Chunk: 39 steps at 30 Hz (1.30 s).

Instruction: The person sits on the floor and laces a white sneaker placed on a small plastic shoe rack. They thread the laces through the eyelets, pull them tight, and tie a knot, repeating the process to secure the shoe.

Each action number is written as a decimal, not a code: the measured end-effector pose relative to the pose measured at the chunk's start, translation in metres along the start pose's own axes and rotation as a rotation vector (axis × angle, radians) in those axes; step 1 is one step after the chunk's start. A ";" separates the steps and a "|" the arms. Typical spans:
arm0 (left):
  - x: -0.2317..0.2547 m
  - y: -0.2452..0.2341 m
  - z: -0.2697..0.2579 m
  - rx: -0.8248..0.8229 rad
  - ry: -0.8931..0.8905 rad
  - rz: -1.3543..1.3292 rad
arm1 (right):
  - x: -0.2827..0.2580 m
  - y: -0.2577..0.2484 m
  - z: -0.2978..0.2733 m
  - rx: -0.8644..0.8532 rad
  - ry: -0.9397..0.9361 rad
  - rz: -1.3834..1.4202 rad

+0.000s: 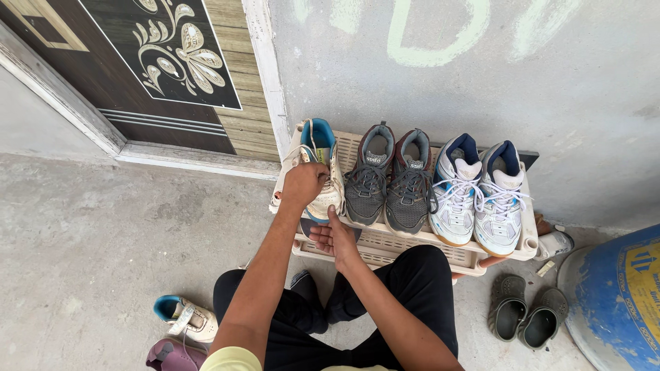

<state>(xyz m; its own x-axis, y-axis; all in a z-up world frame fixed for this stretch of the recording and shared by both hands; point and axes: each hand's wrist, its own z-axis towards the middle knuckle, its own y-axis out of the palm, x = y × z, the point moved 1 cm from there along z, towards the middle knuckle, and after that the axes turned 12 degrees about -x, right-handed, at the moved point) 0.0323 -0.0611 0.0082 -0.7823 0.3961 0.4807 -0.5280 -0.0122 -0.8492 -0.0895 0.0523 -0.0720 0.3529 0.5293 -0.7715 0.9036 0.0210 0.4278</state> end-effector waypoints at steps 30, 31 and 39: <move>0.011 -0.006 -0.004 0.006 0.018 0.063 | 0.009 -0.007 -0.001 0.077 -0.108 -0.058; 0.011 -0.005 0.000 -0.017 0.016 0.069 | 0.009 -0.008 -0.001 0.072 -0.112 -0.054; 0.010 -0.003 -0.002 0.089 -0.022 -0.086 | 0.008 -0.004 0.001 0.086 -0.124 -0.022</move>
<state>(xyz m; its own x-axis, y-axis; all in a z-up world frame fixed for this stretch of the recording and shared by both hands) 0.0264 -0.0554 0.0154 -0.7399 0.3785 0.5562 -0.6197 -0.0614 -0.7825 -0.0904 0.0559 -0.0806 0.3552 0.4206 -0.8348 0.9271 -0.0443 0.3722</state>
